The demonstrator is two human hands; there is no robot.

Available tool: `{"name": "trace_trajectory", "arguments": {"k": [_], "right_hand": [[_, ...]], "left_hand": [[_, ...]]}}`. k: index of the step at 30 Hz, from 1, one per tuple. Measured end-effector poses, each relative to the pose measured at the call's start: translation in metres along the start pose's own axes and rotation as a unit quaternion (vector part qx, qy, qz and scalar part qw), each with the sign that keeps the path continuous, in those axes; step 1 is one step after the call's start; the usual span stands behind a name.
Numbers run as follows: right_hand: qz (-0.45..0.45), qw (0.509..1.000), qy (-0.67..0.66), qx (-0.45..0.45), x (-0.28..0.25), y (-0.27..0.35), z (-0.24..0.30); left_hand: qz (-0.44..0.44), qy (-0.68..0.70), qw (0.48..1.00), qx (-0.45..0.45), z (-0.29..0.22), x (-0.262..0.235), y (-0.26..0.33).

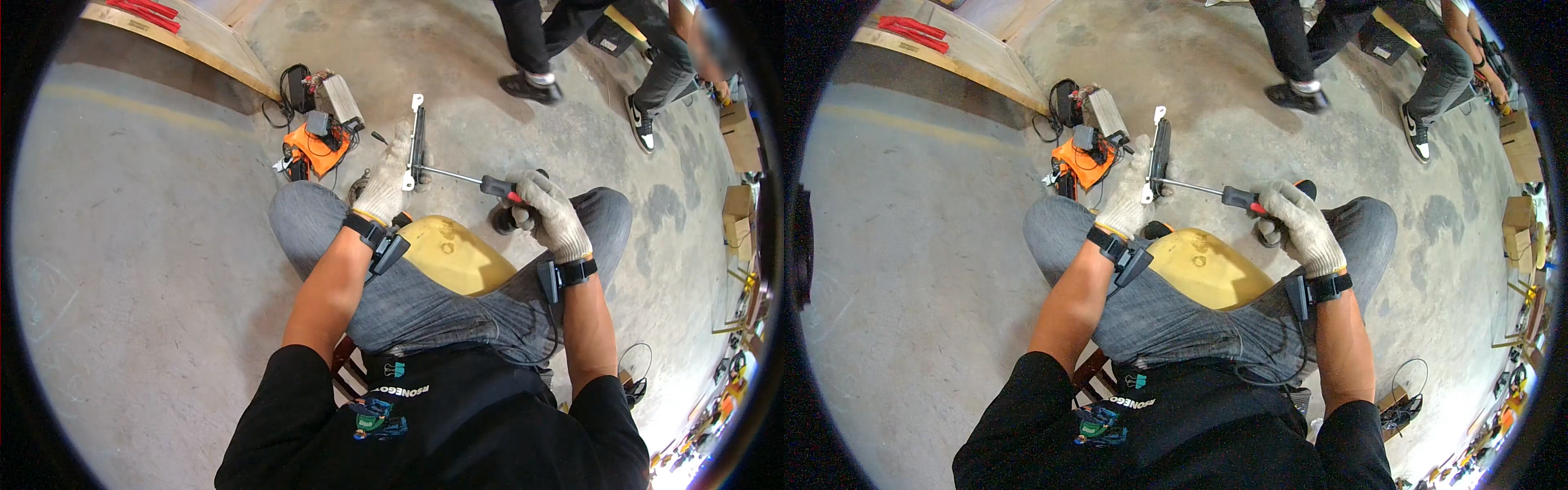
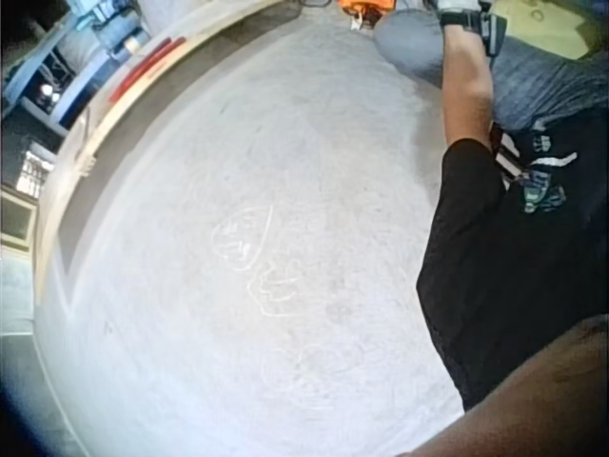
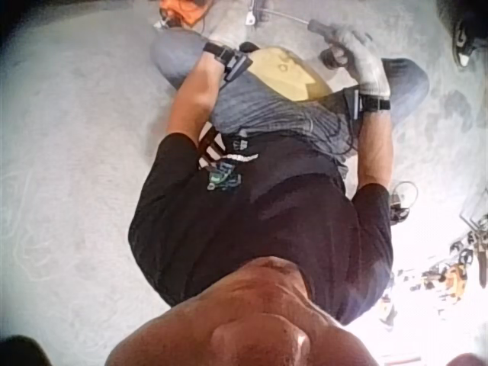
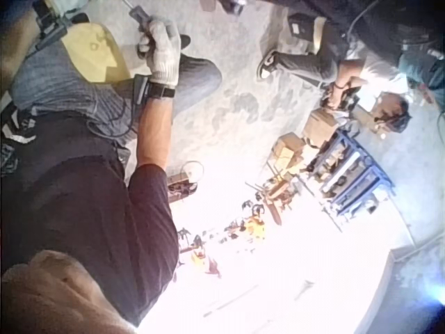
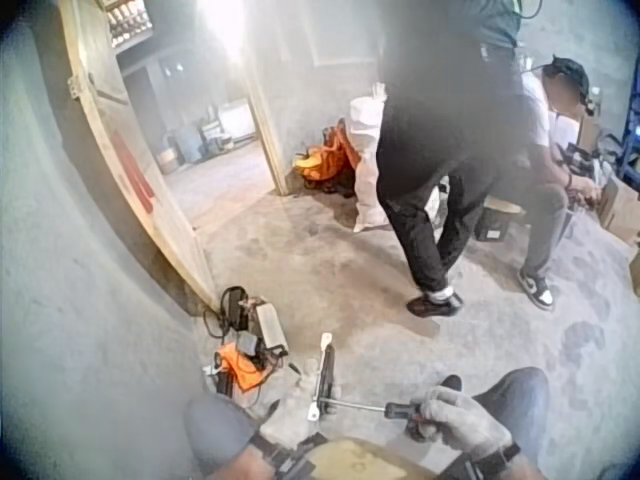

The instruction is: Repairing a motorcycle dashboard component by unscrewing a metal bracket from the housing.

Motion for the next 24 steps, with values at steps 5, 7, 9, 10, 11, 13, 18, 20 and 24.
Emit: {"name": "trace_trajectory", "arguments": {"k": [5,7,9,10,11,13,18,20,24], "right_hand": [[-0.023,0.995,0.036,0.094,-0.003,0.002,-0.007],[-0.057,0.991,0.042,0.115,-0.005,0.006,-0.007],[-0.09,0.986,0.047,0.135,-0.009,0.009,-0.01],[-0.09,0.985,0.033,0.144,-0.009,0.009,-0.012],[-0.089,0.984,0.02,0.152,-0.009,0.009,-0.014],[-0.069,0.985,0.036,0.156,-0.009,0.008,-0.013],[0.012,0.998,0.022,0.057,-0.015,-0.005,-0.024],[-0.006,0.996,0.066,-0.059,-0.018,-0.007,-0.011],[-0.094,0.993,0.023,-0.07,-0.02,-0.003,-0.001]], "left_hand": [[0.018,-0.012,0.999,0.024,0.004,-0.005,-0.004],[0.013,-0.07,0.997,0.038,0.0,-0.004,-0.003],[0.023,-0.084,0.995,0.051,-0.003,-0.003,-0.003],[0.032,-0.097,0.993,0.064,-0.005,-0.002,-0.002],[0.032,-0.097,0.993,0.065,-0.006,-0.001,-0.002],[0.006,-0.098,0.994,0.052,-0.005,-0.004,0.0],[-0.016,-0.104,0.993,0.059,-0.014,0.003,0.005],[-0.025,-0.108,0.991,0.072,-0.019,0.004,0.007],[0.002,-0.125,0.991,0.035,-0.006,-0.002,0.002]]}}
Point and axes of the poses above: each hand's wrist, its own y-axis away from the middle knuckle, its own x-axis out of the palm, z = x × y, the point moved 9 cm from there along -y, towards the middle knuckle, and after that the axes turned 7 degrees about z, right-handed, at the moved point
